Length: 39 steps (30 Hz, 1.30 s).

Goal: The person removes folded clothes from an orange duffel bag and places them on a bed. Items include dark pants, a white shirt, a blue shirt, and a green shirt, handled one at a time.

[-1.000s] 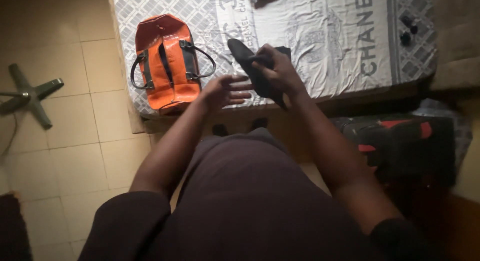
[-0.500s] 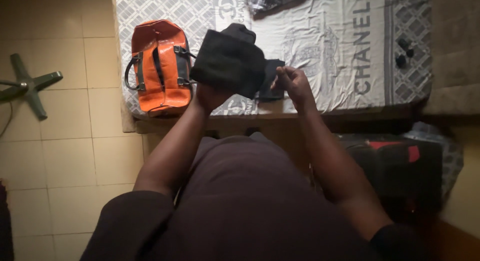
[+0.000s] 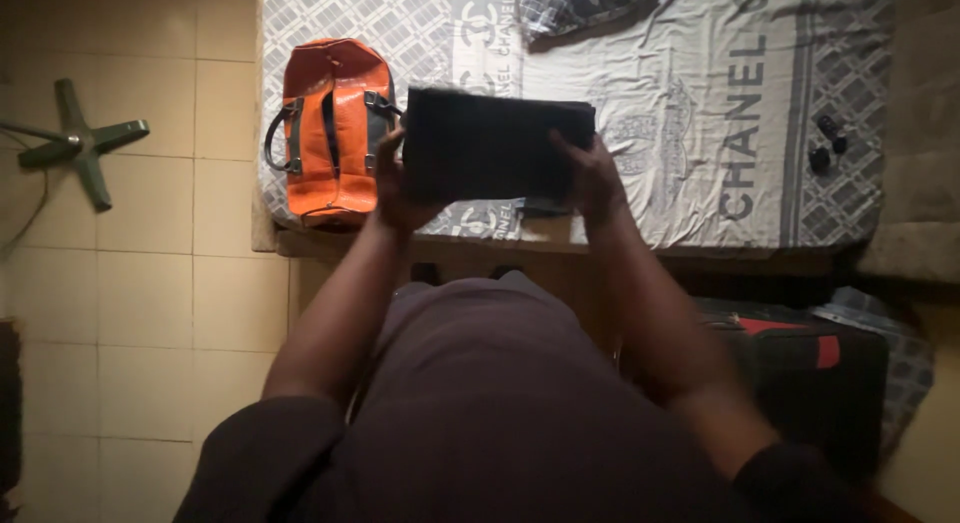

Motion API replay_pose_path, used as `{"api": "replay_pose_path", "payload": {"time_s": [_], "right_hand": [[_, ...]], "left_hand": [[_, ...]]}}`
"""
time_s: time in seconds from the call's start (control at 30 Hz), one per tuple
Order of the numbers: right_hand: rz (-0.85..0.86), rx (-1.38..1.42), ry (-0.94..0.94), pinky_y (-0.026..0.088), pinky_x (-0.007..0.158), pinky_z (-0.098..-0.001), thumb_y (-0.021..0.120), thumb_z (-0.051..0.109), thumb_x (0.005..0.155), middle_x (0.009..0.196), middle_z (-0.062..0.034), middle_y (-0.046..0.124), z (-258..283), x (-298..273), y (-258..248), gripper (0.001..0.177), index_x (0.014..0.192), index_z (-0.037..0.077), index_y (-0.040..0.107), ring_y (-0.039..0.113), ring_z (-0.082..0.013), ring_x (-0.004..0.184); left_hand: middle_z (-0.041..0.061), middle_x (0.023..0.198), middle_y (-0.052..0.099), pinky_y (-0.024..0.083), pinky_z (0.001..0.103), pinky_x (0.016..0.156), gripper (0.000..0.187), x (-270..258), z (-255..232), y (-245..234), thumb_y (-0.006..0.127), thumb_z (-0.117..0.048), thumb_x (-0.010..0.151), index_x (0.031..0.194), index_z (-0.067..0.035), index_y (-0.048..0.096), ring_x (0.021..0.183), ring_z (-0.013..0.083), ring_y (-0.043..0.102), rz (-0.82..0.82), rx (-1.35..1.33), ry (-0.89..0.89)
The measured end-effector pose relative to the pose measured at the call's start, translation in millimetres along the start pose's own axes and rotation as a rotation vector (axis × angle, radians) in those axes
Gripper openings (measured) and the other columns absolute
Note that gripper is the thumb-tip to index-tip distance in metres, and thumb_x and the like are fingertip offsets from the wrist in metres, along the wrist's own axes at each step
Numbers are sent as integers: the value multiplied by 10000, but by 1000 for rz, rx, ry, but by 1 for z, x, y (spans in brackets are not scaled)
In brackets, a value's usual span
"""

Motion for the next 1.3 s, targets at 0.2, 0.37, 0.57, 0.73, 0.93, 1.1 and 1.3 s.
{"api": "replay_pose_path", "payload": {"time_s": [0.2,0.37,0.57,0.73,0.93,1.1,1.3], "right_hand": [[-38,-36,25,565,991,-317,799,-26,850,1173,-65,694,30,-17,21,426,1243,22,644,671,-183,1094],[-69,-6,-19,580,916,-322,627,-107,734,1068,-80,751,-6,-19,-4,410,1130,-15,683,716,-180,971],[-178,-123,-193,588,919,-309,573,-137,716,1090,-75,734,19,-43,22,462,1160,-46,662,714,-184,1000],[-375,-292,-334,604,882,-290,621,-111,671,1061,-35,720,52,-58,55,659,1298,38,484,718,-169,976],[-541,-1059,-399,579,878,-299,721,-71,725,980,-108,742,36,-78,21,650,1343,70,579,750,-200,956],[-585,-1375,-469,567,864,-334,797,-53,682,984,-131,715,38,-91,26,480,1109,159,741,708,-238,956],[-234,-1028,-161,622,921,-360,719,-39,746,1523,-147,597,42,-86,41,605,1329,65,594,694,-213,1184]], "left_hand": [[180,947,583,493,450,768,374,-24,-20,-153,559,-262,1116,1093,105,627,868,280,577,-389,1128,-329],[27,882,669,443,279,627,85,-28,-12,-174,731,35,1006,1079,-2,706,717,108,568,-216,879,-65],[65,1054,719,508,264,716,373,-8,-12,-171,563,88,882,1217,2,701,858,113,654,-251,951,-26],[101,1109,755,589,284,893,773,17,-27,-83,562,115,752,1456,-157,391,1018,131,736,-263,976,104],[112,1170,780,589,313,965,578,23,-31,-33,573,119,755,1265,-108,723,1105,174,752,-176,1680,148],[121,1020,760,548,397,901,247,34,-32,3,760,10,816,1029,-116,762,1041,277,693,-131,2033,303],[174,1002,661,539,432,859,301,64,-16,7,784,-39,836,1071,-65,596,976,344,655,352,1911,158]]}}
Point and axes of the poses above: each hand's wrist, its own x-axis towards the middle knuckle, its own y-axis out of the palm, z = x × y, the point moved 2 cm from there along x, towards the middle knuckle
